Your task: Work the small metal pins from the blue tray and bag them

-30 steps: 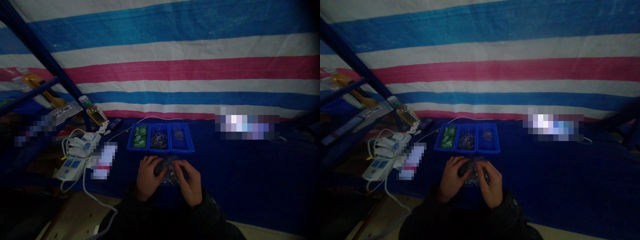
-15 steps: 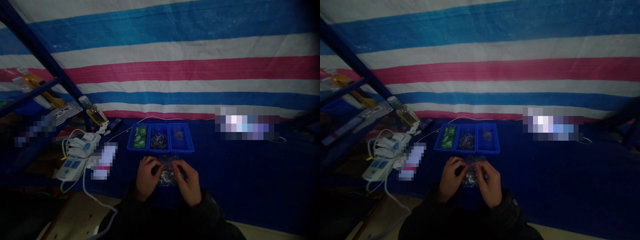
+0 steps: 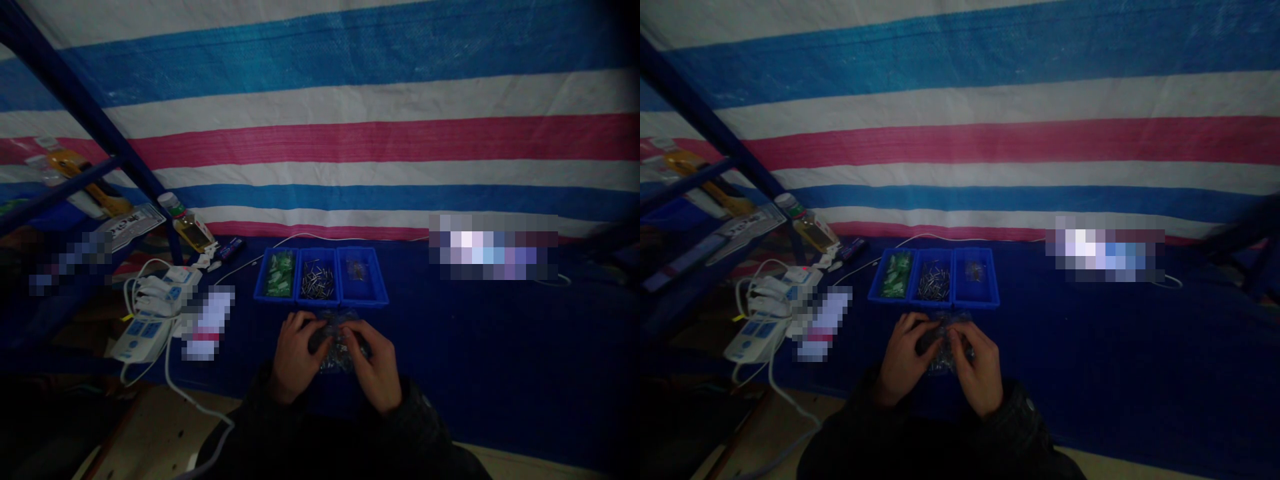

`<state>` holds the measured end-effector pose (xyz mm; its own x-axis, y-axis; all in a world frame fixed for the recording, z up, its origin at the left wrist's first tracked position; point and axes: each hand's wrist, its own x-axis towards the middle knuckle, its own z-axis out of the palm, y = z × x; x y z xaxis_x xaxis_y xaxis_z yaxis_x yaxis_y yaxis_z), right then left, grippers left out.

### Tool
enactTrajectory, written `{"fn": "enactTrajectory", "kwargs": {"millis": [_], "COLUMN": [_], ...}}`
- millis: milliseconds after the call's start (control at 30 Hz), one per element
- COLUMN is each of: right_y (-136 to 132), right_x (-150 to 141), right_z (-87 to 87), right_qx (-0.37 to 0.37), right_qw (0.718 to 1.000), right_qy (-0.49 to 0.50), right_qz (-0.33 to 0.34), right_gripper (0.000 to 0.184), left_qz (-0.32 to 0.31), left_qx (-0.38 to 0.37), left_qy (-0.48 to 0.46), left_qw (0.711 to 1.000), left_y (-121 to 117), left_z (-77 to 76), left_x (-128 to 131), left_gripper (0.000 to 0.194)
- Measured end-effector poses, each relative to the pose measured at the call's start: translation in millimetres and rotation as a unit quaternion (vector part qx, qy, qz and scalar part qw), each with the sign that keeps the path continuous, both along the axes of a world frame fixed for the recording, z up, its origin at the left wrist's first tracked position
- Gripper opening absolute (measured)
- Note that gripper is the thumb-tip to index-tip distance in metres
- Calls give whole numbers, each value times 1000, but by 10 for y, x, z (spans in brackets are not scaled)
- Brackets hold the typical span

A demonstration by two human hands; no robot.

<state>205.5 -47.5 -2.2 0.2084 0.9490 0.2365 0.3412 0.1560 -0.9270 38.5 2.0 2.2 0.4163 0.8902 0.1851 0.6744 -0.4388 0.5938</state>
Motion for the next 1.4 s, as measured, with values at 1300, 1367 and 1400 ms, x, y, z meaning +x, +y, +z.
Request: {"fn": "enactTrajectory", "kwargs": {"millis": [1300,1367,1400], "right_y": [28,31,31], "right_x": [-8,-7,-6], "right_z": [-1,-25,-36], "right_qx": [26,29,29], "right_qw": [999,999,999], "right_qy": [-24,-26,-27], "right_qz": [-24,-25,-23], "right_gripper": [13,15,16], "left_qz": [14,14,8], "left_qx": [-8,-7,-8], "left_qy": [-127,-152,-164], "left_qw": [992,988,986], "left_y": [24,17,12], "left_z": [54,75,85], "left_x": [-27,-31,-33], "left_gripper": [19,19,19]}}
